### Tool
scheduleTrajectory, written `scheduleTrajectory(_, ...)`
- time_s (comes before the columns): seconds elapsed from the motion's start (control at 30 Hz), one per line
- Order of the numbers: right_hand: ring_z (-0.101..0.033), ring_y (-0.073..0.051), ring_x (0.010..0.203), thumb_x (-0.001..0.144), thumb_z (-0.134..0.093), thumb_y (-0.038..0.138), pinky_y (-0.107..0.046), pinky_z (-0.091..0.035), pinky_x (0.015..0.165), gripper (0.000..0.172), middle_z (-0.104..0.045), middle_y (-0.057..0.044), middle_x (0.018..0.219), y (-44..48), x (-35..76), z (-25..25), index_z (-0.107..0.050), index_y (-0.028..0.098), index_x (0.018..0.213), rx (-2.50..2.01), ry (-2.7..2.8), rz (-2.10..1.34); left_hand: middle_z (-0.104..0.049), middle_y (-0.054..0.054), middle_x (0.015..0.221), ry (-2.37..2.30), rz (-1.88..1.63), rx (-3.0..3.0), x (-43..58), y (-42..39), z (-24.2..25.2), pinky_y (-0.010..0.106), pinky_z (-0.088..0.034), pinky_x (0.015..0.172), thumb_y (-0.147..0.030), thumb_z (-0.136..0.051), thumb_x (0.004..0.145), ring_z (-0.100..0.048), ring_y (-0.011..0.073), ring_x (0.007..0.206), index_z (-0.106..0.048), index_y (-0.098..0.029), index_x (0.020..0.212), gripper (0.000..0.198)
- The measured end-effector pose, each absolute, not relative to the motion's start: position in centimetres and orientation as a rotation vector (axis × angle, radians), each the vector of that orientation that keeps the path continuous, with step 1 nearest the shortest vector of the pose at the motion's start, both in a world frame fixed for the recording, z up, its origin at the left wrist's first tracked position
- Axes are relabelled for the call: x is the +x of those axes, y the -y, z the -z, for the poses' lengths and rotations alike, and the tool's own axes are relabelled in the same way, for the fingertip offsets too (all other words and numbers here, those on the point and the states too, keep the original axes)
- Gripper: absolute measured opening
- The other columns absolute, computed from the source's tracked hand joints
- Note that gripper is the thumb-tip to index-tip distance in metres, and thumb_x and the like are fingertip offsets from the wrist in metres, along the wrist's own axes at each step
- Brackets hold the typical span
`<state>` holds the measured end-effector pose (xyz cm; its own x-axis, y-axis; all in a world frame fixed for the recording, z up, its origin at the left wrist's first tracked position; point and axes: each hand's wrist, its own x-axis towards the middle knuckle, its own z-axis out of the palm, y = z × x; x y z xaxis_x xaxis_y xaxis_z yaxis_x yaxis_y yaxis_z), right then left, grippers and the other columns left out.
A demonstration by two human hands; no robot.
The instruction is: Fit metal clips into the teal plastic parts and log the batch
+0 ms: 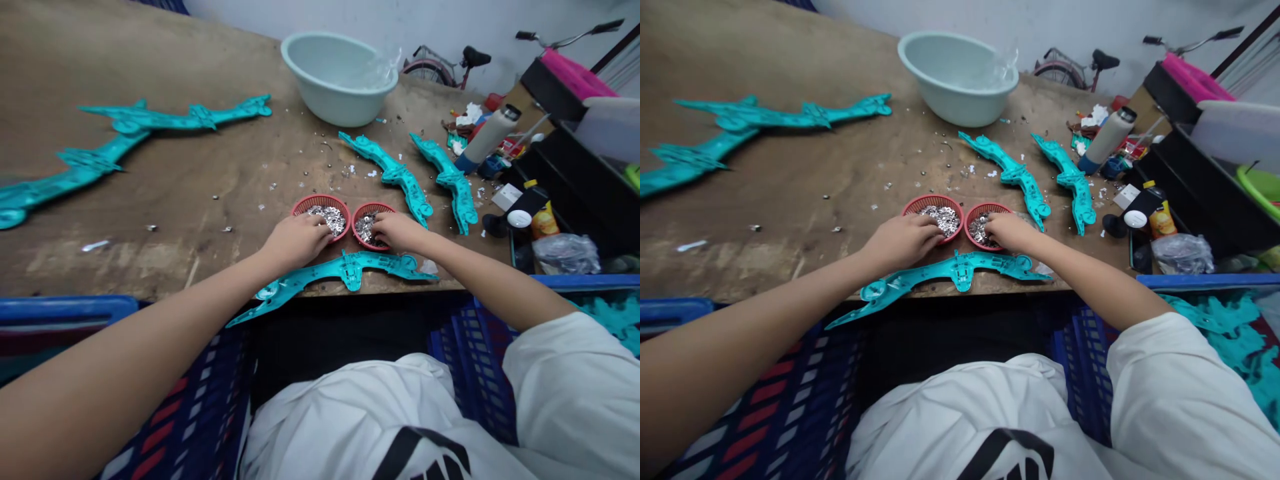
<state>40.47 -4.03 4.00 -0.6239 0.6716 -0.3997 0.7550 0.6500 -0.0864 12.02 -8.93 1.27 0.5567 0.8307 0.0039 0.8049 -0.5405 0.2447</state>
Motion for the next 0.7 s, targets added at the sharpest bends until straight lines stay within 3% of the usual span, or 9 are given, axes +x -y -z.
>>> scheduleTrajectory(0.1,-0.070,-0.031,0.111,0.103,-0.064,0.016,-0.040,-0.050,0.094,0.023,-0.078,-0.018,0.118,3.9,40.7,-3.7,-0.086,0.016,0.110,1.133,-2.674,0.331,-0.074,0.018,0.144,-1.236,-0.326,2.757,12.7,10.0,-1.1,0.050,-0.057,0.109,-0.035,-0.048,0.112,-0.069,0.0361,0.132,-0.080,-0.018,0.132,0.041)
scheduleTrajectory(0.2,-0.071,-0.031,0.113,0.101,-0.070,0.019,-0.043,-0.052,0.101,0.017,-0.081,-0.016,0.116,3.9,41.3,-3.4,-0.084,0.017,0.109,1.261,-2.895,0.496,-0.074,0.015,0.147,-0.890,-0.325,2.901,14.2,11.9,-1.0,0.047,-0.053,0.114,-0.036,-0.055,0.113,-0.067,0.0332,0.135,-0.074,-0.019,0.143,0.040)
scheduleTrajectory(0.37,-0.069,-0.021,0.078,0.093,-0.076,0.025,-0.033,-0.053,0.078,0.010,-0.080,-0.006,0.089,4.0,42.1,-3.6,-0.079,0.016,0.098,1.595,-2.831,0.972,-0.077,0.015,0.141,-0.669,-0.195,2.899,15.4,14.2,-0.5,0.042,-0.056,0.107,-0.036,-0.067,0.109,-0.069,0.0312,0.133,-0.075,-0.016,0.138,0.036)
scheduleTrajectory(0.6,-0.069,-0.019,0.078,0.084,-0.078,0.035,-0.033,-0.054,0.075,0.018,-0.079,-0.006,0.084,4.1,42.6,-4.5,-0.079,0.017,0.087,1.625,-2.618,1.435,-0.076,0.019,0.144,-0.645,-0.168,2.841,14.9,13.8,-0.6,0.045,-0.056,0.116,-0.041,-0.073,0.106,-0.068,0.0335,0.138,-0.071,-0.010,0.147,0.052)
scheduleTrajectory(0.7,-0.067,-0.017,0.073,0.082,-0.078,0.032,-0.030,-0.052,0.071,0.015,-0.077,-0.003,0.078,5.0,42.1,-5.8,-0.079,0.018,0.083,1.514,-2.556,1.482,-0.078,0.017,0.142,-0.650,-0.125,2.829,14.9,13.6,-0.9,0.043,-0.055,0.117,-0.041,-0.072,0.107,-0.066,0.0334,0.139,-0.074,-0.010,0.140,0.046)
